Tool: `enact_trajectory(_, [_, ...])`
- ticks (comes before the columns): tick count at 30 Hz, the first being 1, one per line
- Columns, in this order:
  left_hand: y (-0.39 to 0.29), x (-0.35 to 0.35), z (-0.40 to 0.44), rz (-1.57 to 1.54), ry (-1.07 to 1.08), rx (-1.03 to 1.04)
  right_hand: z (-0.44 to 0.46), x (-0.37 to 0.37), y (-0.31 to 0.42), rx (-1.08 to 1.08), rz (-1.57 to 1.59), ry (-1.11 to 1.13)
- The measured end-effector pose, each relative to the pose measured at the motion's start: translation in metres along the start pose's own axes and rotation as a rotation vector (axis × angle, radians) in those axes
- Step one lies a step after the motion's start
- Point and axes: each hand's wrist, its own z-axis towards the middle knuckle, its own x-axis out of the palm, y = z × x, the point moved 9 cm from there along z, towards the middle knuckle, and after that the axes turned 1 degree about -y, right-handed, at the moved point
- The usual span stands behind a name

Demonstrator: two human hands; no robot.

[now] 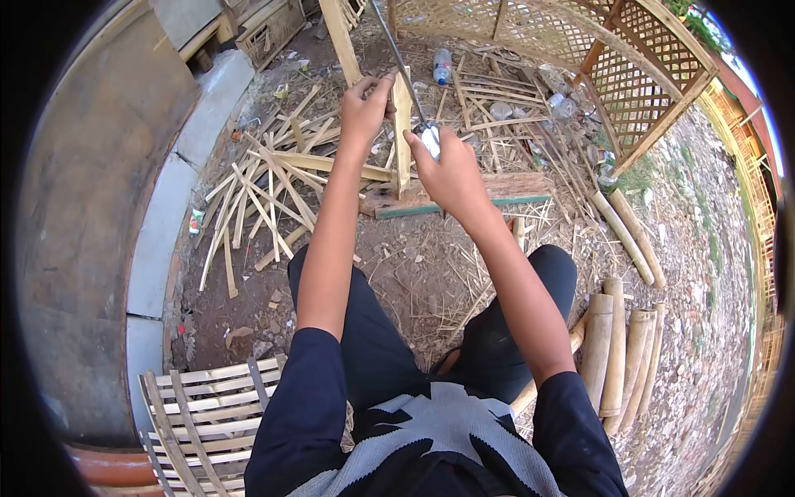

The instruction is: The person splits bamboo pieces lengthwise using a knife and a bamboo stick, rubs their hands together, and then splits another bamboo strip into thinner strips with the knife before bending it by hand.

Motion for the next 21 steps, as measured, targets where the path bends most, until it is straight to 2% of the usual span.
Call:
enact_trajectory(8, [0.03,0.002,-0.016,0.079,-0.072,-0.02,0.001,0.004,-0.002,0.108,0.091,-0.021])
enact_trajectory(11, [0.02,0.02,-0.05,0.02,0.092,-0.172,0.005,0.015,-0.023,0.222,0.256,-0.012])
enact_trajectory(15, [0.032,0.047,-0.099,-0.123,0.324,-0.369,0.008,0.018,-0.03,0.177,0.335,-0.079])
enact_trajectory(17, [0.018,0.058,-0.123,-0.286,0.348,-0.368,0.005,0.011,-0.018,0.127,0.311,-0.089])
enact_trajectory(20, [0.028,0.053,-0.129,-0.303,0.298,-0.427,0.003,0.012,-0.026,0.106,0.262,-0.07])
enact_trajectory(21, [0.03,0.051,-0.126,-0.275,0.269,-0.379,0.003,0.009,-0.02,0.102,0.174,-0.011])
